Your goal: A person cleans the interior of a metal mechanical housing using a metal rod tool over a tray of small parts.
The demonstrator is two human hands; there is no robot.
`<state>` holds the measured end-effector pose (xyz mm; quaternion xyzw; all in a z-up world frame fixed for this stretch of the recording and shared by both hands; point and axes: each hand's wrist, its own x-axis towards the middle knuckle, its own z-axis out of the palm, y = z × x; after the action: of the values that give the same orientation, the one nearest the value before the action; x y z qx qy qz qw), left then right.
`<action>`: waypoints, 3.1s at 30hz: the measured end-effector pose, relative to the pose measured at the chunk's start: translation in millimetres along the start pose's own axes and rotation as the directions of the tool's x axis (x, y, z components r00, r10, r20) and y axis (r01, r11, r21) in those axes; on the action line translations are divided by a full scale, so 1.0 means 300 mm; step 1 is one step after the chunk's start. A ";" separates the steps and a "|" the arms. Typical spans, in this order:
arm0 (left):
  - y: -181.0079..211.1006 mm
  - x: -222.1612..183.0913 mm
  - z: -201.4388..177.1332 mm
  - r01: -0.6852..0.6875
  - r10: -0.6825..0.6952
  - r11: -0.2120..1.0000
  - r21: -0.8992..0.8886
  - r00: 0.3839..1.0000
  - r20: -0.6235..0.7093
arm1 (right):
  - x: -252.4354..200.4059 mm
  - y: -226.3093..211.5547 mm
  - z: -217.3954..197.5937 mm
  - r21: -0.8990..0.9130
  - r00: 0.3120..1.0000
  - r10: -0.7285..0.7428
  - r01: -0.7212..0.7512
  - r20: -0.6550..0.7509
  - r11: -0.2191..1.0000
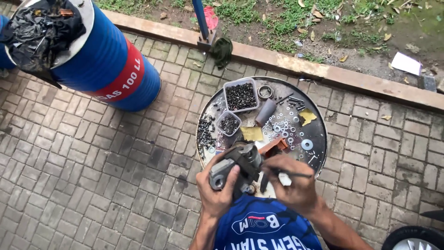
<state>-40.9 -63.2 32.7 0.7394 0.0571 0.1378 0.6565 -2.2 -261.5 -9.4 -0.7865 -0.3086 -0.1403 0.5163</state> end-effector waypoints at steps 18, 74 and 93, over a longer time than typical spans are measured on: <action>0.045 0.012 0.019 0.117 -0.127 0.952 -0.284 0.992 -0.018 | 0.047 0.032 -0.022 0.053 0.978 0.116 -0.108 -0.172 0.993; -0.031 0.052 0.001 0.241 -0.198 0.899 -0.365 0.969 0.151 | 0.241 -0.029 -0.151 -0.017 0.956 -0.227 0.234 0.188 0.972; -0.031 0.093 0.019 0.388 -0.409 0.833 -0.395 0.912 0.032 | 0.300 -0.112 -0.129 -0.059 0.999 -0.041 0.043 0.020 0.997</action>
<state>-11.7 -60.0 26.6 0.5601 0.1987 0.0265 0.8038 49.8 -256.2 80.1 -0.7960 -0.3257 -0.1527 0.4868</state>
